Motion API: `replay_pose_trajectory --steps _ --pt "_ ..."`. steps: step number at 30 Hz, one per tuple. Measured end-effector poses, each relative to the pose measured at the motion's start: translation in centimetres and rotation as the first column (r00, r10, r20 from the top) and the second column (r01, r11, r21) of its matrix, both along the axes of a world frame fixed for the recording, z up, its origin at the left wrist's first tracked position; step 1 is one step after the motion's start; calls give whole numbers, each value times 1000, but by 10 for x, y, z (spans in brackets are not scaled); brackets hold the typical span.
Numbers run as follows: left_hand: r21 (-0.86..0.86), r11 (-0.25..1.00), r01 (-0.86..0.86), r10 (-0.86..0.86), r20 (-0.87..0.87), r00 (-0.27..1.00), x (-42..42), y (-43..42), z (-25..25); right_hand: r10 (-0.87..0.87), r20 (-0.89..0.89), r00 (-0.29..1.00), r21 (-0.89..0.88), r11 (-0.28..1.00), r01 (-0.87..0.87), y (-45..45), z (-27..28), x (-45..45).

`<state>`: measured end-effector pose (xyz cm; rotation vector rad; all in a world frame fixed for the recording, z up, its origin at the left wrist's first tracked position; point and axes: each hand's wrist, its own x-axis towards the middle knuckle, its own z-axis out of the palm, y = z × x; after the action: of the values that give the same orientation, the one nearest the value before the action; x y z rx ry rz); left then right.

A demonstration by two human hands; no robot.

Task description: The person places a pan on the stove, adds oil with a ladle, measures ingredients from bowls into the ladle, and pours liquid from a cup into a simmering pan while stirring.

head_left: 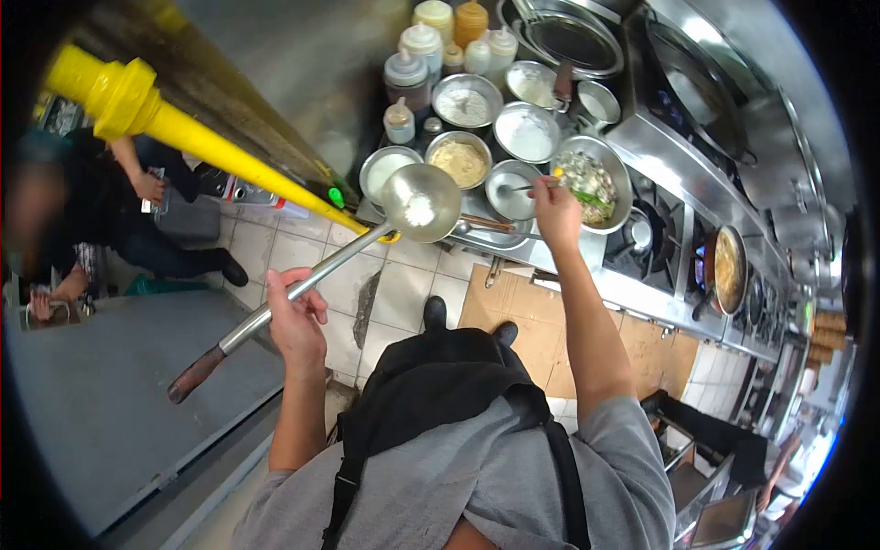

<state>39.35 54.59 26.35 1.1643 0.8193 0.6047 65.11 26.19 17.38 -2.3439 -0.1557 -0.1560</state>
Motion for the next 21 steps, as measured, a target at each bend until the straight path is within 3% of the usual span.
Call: replay_pose_trajectory --steps 3,7,13,20,21 --pt "24 999 25 -25 2 1000 -3 0 -3 -3 -138 990 61 998 11 -1 -12 10" --pt "38 999 12 -13 16 1000 -6 -9 -4 -2 -196 981 5 1000 3 -3 -14 16" --pt "32 999 -2 1 34 999 -21 -29 0 40 -83 996 70 997 -35 -7 5 -1" --pt "58 998 -25 23 36 999 -20 -32 -2 -3 -100 995 185 982 21 -19 -21 6" --pt "48 999 -20 18 38 999 -20 -33 -1 -44 -151 988 282 955 86 -21 -23 7"
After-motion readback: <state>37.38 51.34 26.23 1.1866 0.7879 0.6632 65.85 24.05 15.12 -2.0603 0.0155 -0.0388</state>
